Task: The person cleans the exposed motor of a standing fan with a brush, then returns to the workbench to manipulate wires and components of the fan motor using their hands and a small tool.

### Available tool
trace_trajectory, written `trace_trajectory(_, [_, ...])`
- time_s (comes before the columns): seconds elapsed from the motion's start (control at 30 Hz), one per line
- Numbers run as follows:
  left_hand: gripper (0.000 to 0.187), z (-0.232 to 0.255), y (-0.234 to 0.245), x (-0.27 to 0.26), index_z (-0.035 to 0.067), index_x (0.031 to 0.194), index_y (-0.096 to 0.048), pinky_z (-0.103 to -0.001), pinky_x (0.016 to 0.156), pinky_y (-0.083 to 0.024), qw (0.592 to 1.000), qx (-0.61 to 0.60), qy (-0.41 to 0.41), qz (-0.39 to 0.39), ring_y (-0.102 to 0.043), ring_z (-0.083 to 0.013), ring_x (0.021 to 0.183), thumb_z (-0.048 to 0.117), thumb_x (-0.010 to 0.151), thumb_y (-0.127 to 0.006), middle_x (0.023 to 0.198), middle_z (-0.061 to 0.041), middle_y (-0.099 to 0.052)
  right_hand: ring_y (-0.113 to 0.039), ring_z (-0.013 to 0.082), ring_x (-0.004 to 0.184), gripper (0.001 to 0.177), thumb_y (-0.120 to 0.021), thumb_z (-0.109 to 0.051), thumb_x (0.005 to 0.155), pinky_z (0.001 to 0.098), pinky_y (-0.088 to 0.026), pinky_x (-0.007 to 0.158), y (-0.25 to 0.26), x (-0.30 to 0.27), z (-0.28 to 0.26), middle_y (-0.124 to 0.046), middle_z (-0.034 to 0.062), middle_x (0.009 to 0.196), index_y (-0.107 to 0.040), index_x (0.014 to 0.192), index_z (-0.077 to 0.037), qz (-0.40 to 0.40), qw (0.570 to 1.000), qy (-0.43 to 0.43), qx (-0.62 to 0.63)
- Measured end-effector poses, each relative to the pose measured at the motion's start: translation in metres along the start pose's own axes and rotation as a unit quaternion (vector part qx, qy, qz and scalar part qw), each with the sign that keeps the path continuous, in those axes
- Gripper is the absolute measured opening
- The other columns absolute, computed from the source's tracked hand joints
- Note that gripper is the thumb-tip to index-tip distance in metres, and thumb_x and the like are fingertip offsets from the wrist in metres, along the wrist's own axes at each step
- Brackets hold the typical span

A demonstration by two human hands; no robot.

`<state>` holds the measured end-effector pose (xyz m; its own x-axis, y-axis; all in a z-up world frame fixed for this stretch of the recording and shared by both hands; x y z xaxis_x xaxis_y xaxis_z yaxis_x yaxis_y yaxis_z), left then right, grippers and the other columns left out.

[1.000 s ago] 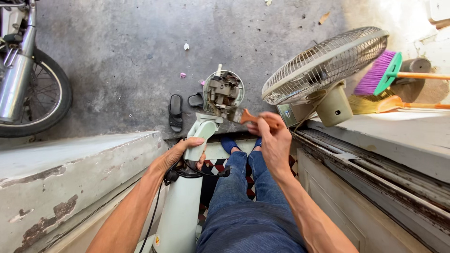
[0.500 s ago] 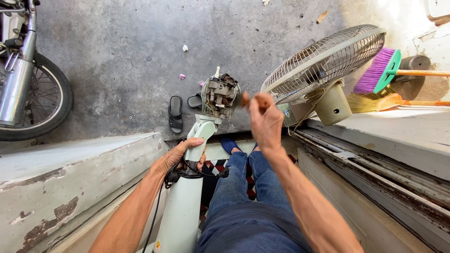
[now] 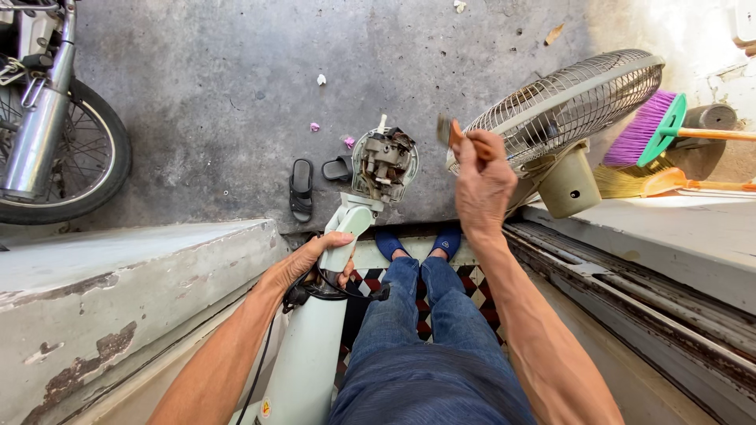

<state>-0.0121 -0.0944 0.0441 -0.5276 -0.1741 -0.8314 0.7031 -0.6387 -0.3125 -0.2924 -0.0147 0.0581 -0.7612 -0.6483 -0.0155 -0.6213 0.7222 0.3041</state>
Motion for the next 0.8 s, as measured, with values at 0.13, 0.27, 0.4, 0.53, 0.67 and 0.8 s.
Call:
trace_trajectory(0.13, [0.049, 0.004, 0.000, 0.002, 0.002, 0.085, -0.064, -0.034, 0.056, -0.060, 1.000, -0.003, 0.012, -0.010, -0.066, -0.0185, 0.054, 0.051, 0.081, -0.069, 0.069, -0.012, -0.066, -0.077, 0.0151, 0.078, 0.014, -0.057, -0.015, 0.101, 0.0327, -0.067, 0.068, 0.003, -0.021, 0.006, -0.076, 0.0119, 0.090, -0.059, 0.107, -0.003, -0.055, 0.983, -0.173, 0.034])
trace_trajectory(0.27, [0.045, 0.013, -0.002, 0.007, 0.006, 0.088, -0.061, -0.033, 0.057, -0.059, 1.000, -0.011, 0.017, -0.017, -0.066, -0.0181, 0.055, 0.050, 0.081, -0.069, 0.070, -0.011, -0.066, -0.076, 0.0218, 0.084, 0.013, -0.059, -0.011, 0.104, 0.0351, -0.068, 0.077, -0.010, -0.023, 0.022, -0.070, 0.0189, 0.099, -0.057, 0.109, 0.001, 0.018, 0.967, -0.134, 0.214])
trace_trajectory(0.4, [0.047, 0.026, -0.004, 0.011, 0.005, 0.088, -0.060, -0.033, 0.057, -0.058, 0.999, 0.013, 0.019, -0.024, -0.066, -0.0181, 0.056, 0.051, 0.081, -0.070, 0.071, -0.011, -0.066, -0.077, 0.0208, 0.088, 0.014, -0.056, -0.015, 0.106, 0.0328, -0.069, 0.079, -0.009, -0.025, 0.029, -0.072, 0.0183, 0.103, -0.056, 0.113, -0.003, 0.024, 0.982, -0.088, 0.167])
trace_trajectory(0.53, [0.051, 0.037, -0.013, 0.016, 0.000, 0.089, -0.064, -0.033, 0.056, -0.058, 0.999, 0.043, 0.023, 0.002, -0.066, -0.0180, 0.054, 0.050, 0.078, -0.072, 0.071, -0.011, -0.067, -0.077, 0.0196, 0.087, 0.014, -0.055, -0.016, 0.107, 0.0327, -0.067, 0.071, 0.004, -0.015, 0.025, -0.076, 0.0151, 0.098, -0.059, 0.113, -0.005, 0.031, 0.992, -0.118, 0.041])
trace_trajectory(0.67, [0.056, 0.051, -0.016, 0.016, -0.004, 0.088, -0.068, -0.031, 0.053, -0.056, 0.996, 0.083, 0.006, 0.022, -0.065, -0.0168, 0.052, 0.051, 0.075, -0.073, 0.068, -0.011, -0.068, -0.074, 0.0222, 0.108, 0.013, -0.058, -0.011, 0.113, 0.0344, -0.064, 0.093, 0.035, 0.009, -0.012, -0.072, 0.0155, 0.116, -0.061, 0.124, -0.003, 0.096, 0.991, 0.049, 0.080])
trace_trajectory(0.8, [0.055, 0.055, -0.022, 0.018, 0.001, 0.086, -0.071, -0.030, 0.051, -0.055, 0.987, 0.141, -0.004, 0.077, -0.067, -0.0157, 0.051, 0.053, 0.071, -0.075, 0.064, -0.008, -0.069, -0.071, 0.0262, 0.107, 0.013, -0.064, -0.008, 0.111, 0.0351, -0.063, 0.093, 0.061, 0.006, -0.070, -0.069, 0.0178, 0.120, -0.065, 0.123, -0.002, -0.011, 0.988, 0.149, 0.036])
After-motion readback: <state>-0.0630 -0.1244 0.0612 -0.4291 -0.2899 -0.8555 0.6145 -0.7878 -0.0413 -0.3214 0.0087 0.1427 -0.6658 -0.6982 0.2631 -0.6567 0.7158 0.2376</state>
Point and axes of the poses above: each hand's wrist, its own x-axis towards the middle knuckle, its own y-axis out of the back of the hand, z = x × y, the point moved 1 cm from there along x, towards the middle knuckle
